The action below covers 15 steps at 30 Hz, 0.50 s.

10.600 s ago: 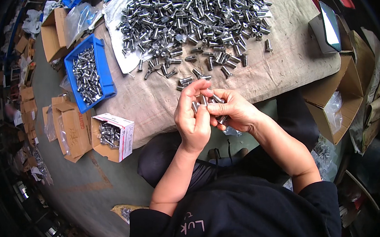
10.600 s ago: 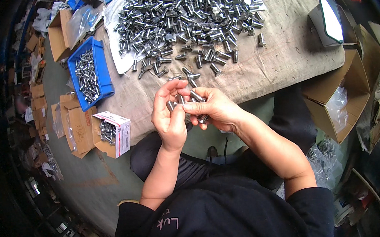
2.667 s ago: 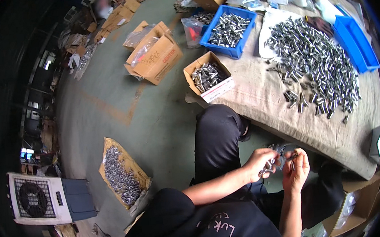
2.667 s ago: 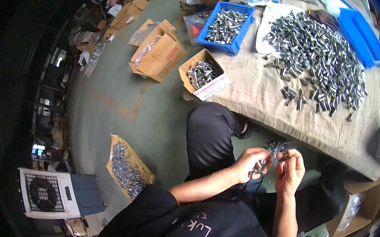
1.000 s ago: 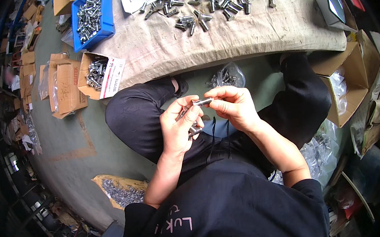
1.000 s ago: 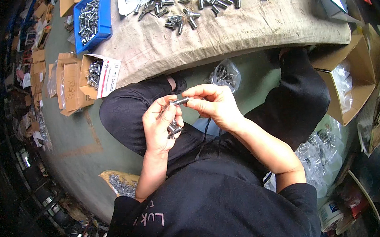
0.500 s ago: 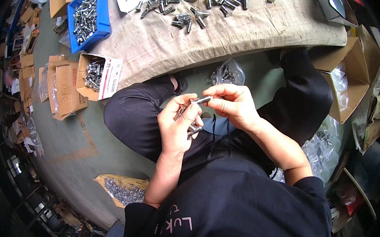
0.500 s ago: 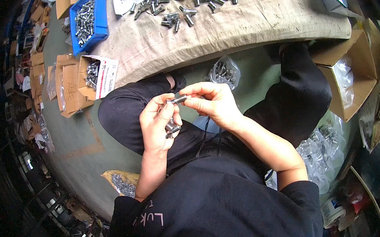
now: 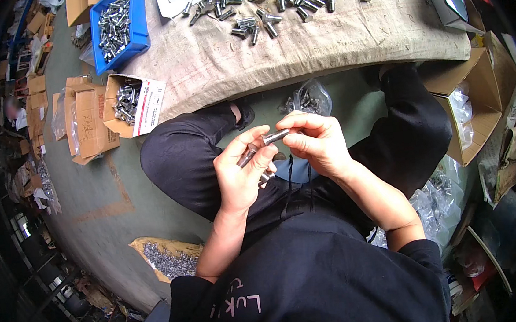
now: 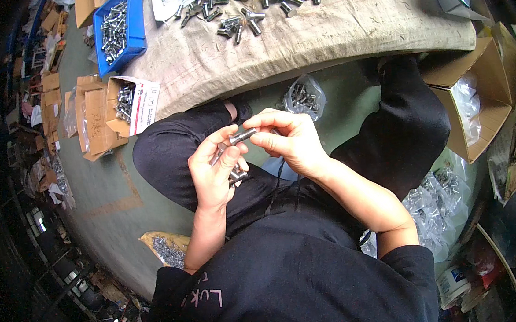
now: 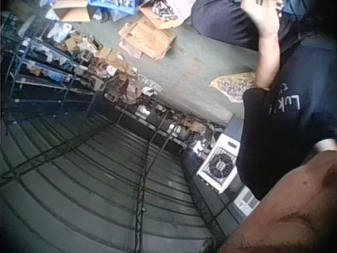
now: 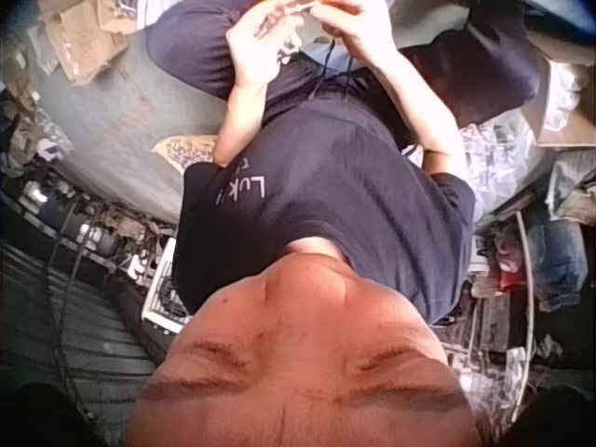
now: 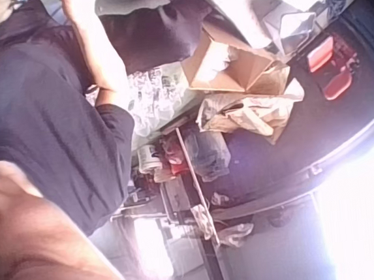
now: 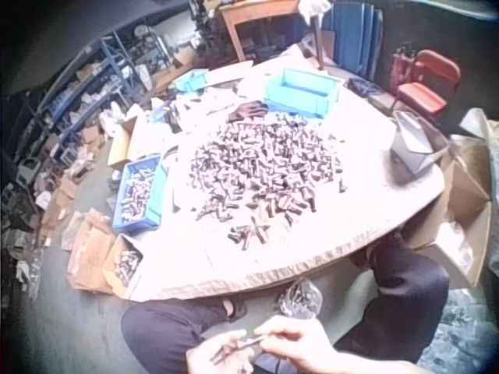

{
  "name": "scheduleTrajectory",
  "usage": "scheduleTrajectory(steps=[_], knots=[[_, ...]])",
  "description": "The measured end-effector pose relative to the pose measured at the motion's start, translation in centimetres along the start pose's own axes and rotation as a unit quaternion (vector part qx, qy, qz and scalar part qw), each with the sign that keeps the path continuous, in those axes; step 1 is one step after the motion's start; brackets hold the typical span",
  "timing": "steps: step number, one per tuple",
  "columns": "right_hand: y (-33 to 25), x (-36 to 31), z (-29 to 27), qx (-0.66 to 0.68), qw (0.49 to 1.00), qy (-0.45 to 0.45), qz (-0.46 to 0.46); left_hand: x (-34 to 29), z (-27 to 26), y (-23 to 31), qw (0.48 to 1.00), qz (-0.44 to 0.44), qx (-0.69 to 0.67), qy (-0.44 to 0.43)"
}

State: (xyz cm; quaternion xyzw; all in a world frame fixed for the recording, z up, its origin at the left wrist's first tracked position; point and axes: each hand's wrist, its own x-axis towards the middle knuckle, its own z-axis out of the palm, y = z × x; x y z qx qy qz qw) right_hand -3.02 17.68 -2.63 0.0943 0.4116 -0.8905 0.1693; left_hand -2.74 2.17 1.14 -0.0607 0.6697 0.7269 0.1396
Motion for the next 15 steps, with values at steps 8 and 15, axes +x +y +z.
scheduleTrajectory(steps=[8,15], knots=[[0.14,-0.07,-0.13,0.006,1.0,-0.009,-0.007,-0.07,0.07,0.29,0.999,-0.036,-0.014,0.025],[0.23,0.02,-0.4,0.045,0.998,-0.008,0.037,0.04,0.44,0.22,0.995,0.055,0.084,0.014]])
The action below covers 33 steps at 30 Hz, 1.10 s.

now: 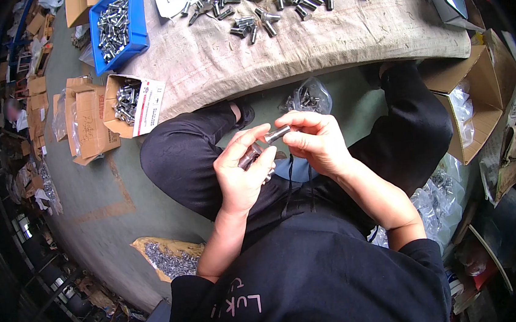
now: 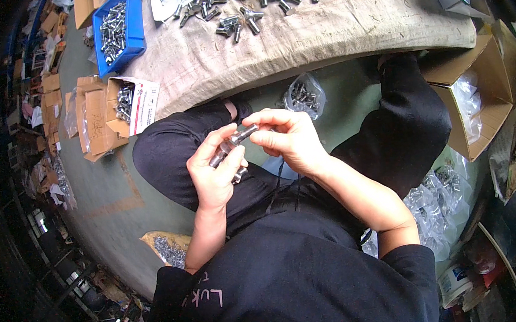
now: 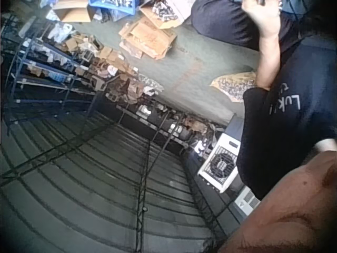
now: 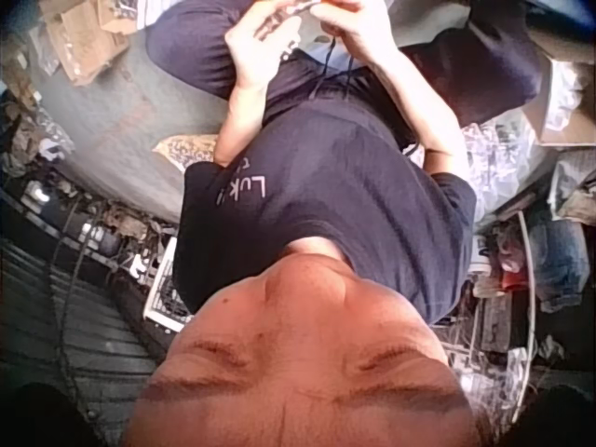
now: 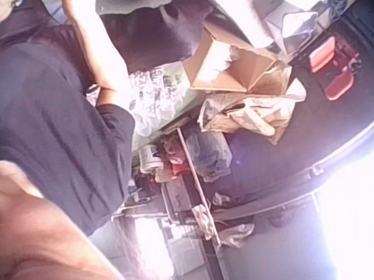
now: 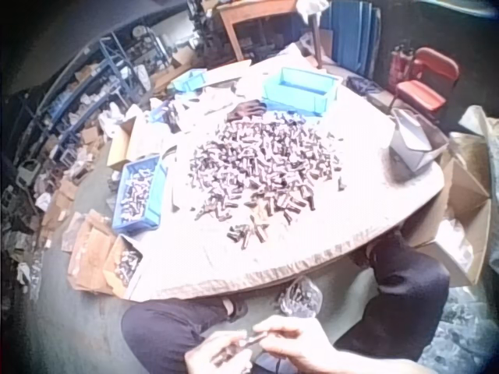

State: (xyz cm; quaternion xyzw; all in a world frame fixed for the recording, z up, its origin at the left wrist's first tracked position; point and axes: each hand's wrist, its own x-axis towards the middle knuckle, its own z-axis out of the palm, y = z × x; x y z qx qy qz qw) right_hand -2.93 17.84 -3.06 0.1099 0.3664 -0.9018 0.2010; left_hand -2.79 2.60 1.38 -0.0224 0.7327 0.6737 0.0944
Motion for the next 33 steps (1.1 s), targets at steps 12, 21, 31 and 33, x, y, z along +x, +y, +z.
scheduleTrajectory(steps=[12,21,31,33], knots=[[0.3,0.2,0.5,-0.108,0.993,-0.038,-0.009,0.3,-0.2,-1.0,0.946,-0.217,-0.235,-0.052],[1.2,0.6,-0.4,-0.242,0.967,-0.022,-0.071,0.2,0.0,-0.7,0.949,-0.205,-0.225,-0.082],[2.3,0.5,-0.4,-0.066,0.997,0.041,-0.002,0.1,1.3,-1.4,0.949,-0.194,-0.247,-0.032],[2.0,0.3,0.0,-0.064,0.997,0.043,0.009,0.1,1.4,-1.6,0.951,-0.182,-0.248,-0.028]])
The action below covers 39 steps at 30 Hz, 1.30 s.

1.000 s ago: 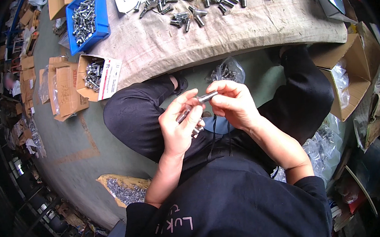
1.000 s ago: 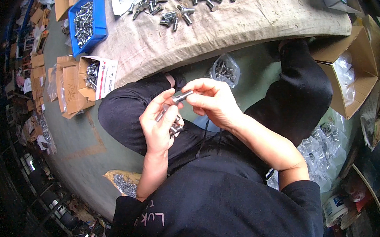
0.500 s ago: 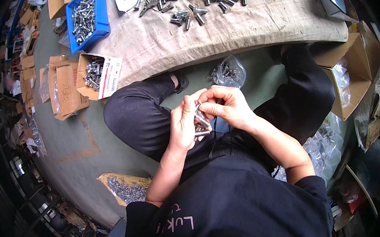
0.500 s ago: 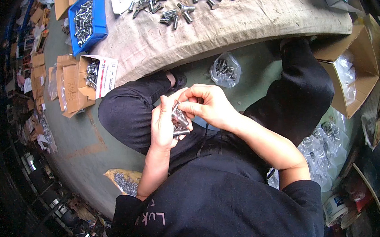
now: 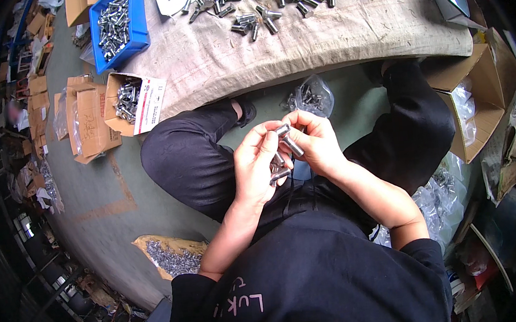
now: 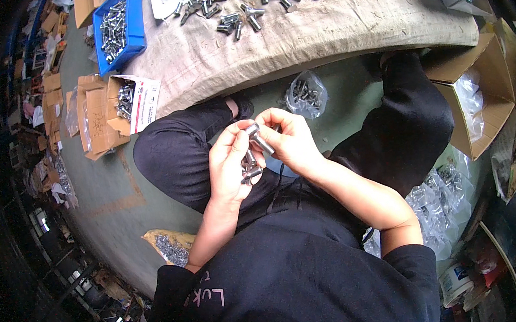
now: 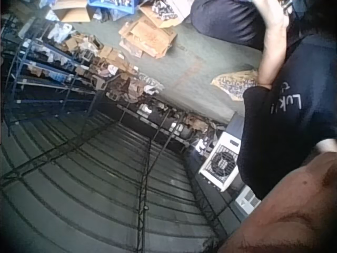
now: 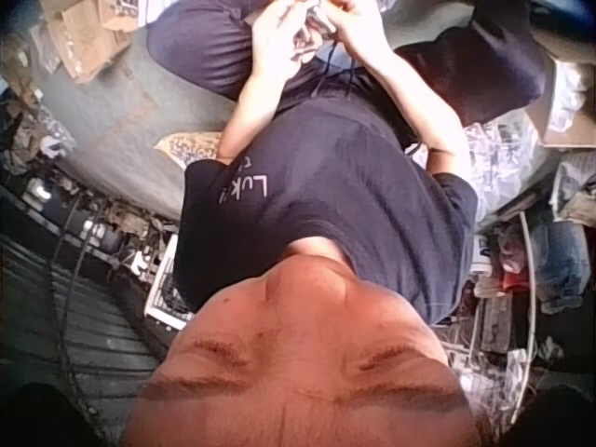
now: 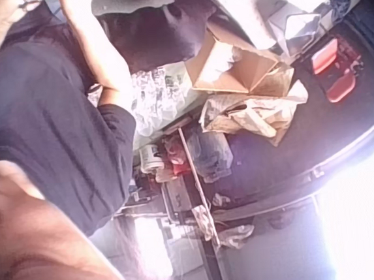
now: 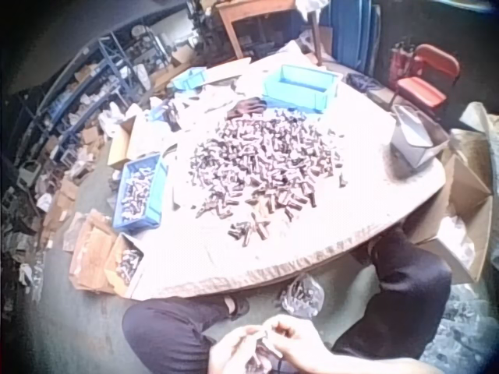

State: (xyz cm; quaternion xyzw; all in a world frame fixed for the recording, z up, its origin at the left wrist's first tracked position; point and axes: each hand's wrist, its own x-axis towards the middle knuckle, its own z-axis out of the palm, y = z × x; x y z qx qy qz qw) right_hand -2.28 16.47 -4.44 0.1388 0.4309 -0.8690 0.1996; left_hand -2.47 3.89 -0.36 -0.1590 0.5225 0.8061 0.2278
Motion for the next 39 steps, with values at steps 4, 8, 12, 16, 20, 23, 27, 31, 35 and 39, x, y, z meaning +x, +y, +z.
scheduleTrajectory(steps=[4,8,12,16,20,23,27,31,35,39], knots=[[-0.8,-0.3,0.2,0.066,0.997,-0.025,0.014,-0.2,0.0,0.2,1.0,0.016,0.013,0.007],[-1.0,-0.1,0.7,0.149,0.987,-0.047,0.023,-0.1,-0.2,-0.5,0.991,0.109,0.066,0.031],[-0.5,-0.1,0.2,0.108,0.994,-0.013,0.014,-0.3,-0.4,0.1,0.974,0.147,0.165,0.042],[-0.3,-0.2,0.0,0.018,1.0,-0.012,0.008,-0.5,-0.5,0.4,0.96,0.172,0.216,0.04],[-0.7,-0.3,0.2,0.028,0.999,0.0,0.022,-0.6,-0.6,0.4,0.956,0.178,0.231,0.03],[-1.4,-0.5,0.3,0.018,1.0,-0.013,0.012,-0.7,-0.4,0.5,0.965,0.169,0.199,0.031],[-1.6,-0.6,0.3,0.049,0.998,-0.025,0.006,-0.8,-0.9,1.2,0.982,0.129,0.136,0.019],[-1.3,-0.6,0.2,0.077,0.995,-0.069,-0.008,-0.7,-0.9,1.3,0.99,0.107,0.086,0.016],[-1.5,-0.5,0.2,0.113,0.992,-0.054,0.002,-0.8,-0.8,1.3,0.988,0.121,0.094,0.016],[-1.4,-0.5,0.2,0.109,0.993,-0.054,-0.007,-1.0,-1.0,1.4,0.989,0.103,0.104,0.011]])
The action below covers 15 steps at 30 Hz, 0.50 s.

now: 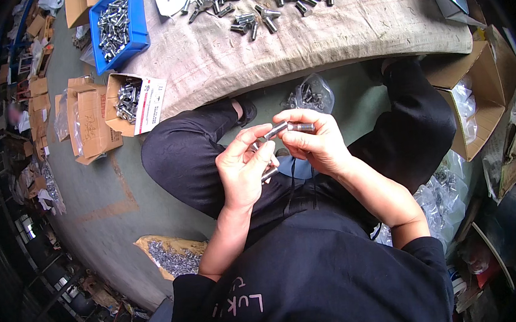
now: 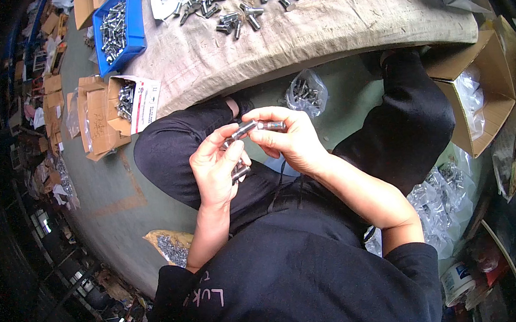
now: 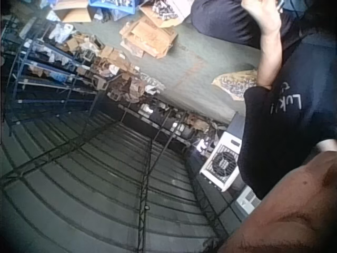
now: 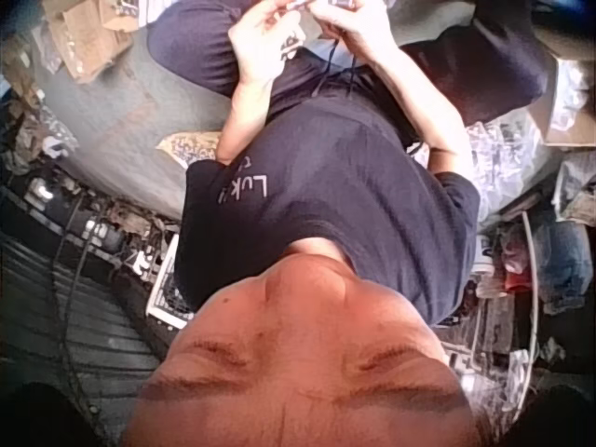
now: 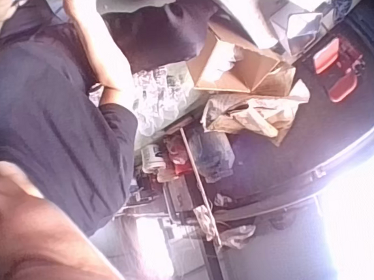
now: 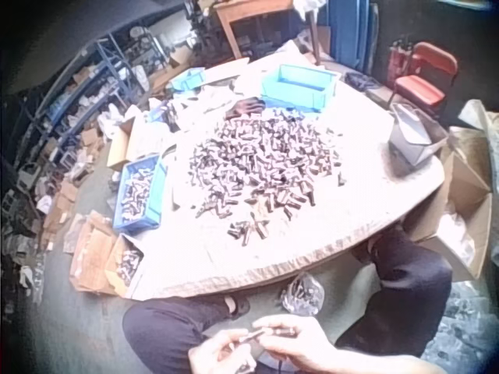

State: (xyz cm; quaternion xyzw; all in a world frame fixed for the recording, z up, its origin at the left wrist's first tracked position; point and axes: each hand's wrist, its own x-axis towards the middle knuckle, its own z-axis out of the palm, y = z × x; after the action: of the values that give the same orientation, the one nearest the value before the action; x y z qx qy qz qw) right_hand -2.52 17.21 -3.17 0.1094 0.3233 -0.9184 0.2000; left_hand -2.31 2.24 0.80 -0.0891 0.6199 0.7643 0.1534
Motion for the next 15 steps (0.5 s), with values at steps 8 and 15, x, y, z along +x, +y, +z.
scheduleTrajectory(steps=[8,15], knots=[[0.1,0.3,-0.7,0.092,0.996,0.015,0.017,0.4,0.5,0.2,0.999,0.009,-0.033,-0.033],[-0.2,0.4,-0.6,0.003,0.994,0.03,0.104,0.8,1.0,0.2,0.998,0.039,0.036,0.041]])
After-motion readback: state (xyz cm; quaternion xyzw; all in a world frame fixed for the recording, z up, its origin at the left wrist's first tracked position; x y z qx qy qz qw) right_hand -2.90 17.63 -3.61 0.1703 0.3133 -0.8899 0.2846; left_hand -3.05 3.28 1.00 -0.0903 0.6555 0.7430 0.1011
